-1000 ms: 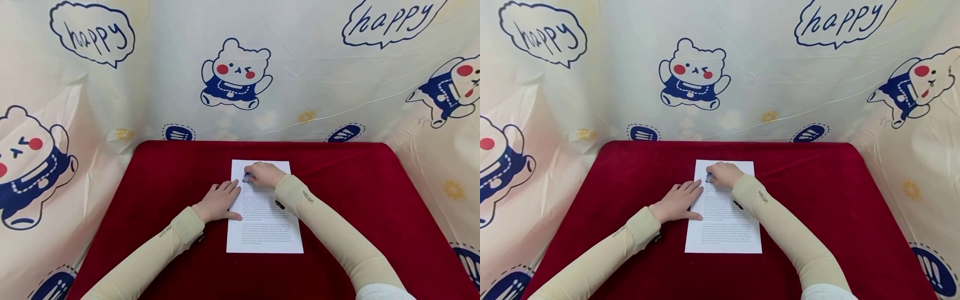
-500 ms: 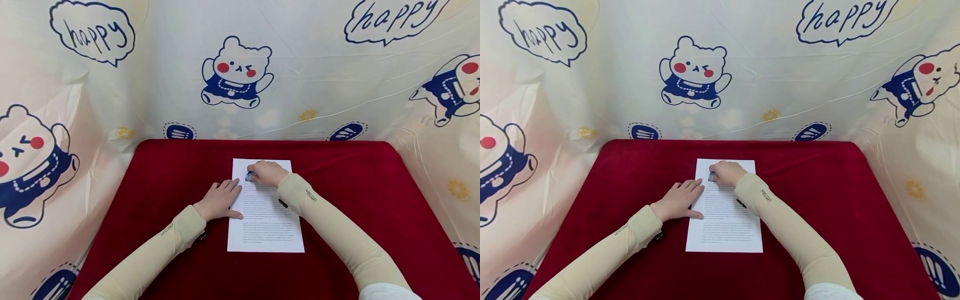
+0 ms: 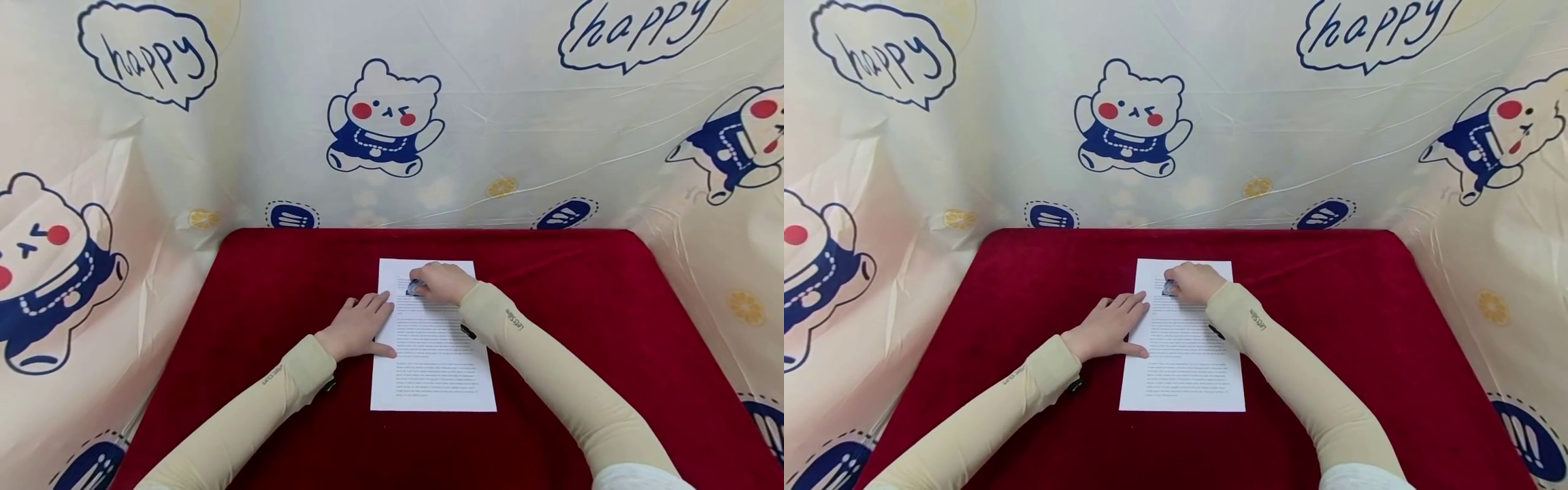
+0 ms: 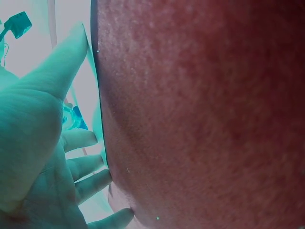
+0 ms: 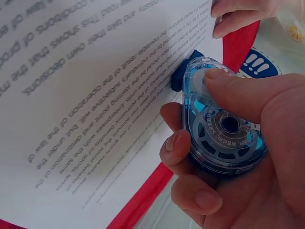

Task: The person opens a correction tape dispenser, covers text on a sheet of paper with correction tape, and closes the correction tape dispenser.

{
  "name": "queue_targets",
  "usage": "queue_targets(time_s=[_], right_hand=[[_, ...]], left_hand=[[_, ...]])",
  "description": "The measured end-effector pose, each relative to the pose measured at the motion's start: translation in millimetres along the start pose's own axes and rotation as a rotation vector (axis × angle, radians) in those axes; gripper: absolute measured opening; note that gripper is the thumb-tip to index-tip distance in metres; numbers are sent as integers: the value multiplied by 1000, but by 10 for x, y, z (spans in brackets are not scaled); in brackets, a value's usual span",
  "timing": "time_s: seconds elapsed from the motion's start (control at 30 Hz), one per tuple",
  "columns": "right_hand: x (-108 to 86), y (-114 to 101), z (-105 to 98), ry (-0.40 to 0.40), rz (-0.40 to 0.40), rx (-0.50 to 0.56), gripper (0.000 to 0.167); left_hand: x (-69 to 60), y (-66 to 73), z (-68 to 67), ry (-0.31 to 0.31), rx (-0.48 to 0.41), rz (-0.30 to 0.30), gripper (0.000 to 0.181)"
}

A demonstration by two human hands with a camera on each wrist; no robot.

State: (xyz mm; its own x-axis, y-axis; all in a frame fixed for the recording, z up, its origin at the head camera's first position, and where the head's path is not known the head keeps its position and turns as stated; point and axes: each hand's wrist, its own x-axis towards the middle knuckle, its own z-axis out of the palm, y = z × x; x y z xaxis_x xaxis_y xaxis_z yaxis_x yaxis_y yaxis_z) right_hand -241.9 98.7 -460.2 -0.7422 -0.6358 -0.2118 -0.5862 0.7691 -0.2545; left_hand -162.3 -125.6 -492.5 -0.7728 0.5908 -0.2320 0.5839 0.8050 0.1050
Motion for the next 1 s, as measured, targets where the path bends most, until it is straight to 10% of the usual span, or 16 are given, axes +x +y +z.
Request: queue_targets(time_s=[1.0], right_hand=[[-177, 263, 30, 3, 22, 11, 10]], left_hand=[[-14, 21, -56, -12, -4, 3, 105]])
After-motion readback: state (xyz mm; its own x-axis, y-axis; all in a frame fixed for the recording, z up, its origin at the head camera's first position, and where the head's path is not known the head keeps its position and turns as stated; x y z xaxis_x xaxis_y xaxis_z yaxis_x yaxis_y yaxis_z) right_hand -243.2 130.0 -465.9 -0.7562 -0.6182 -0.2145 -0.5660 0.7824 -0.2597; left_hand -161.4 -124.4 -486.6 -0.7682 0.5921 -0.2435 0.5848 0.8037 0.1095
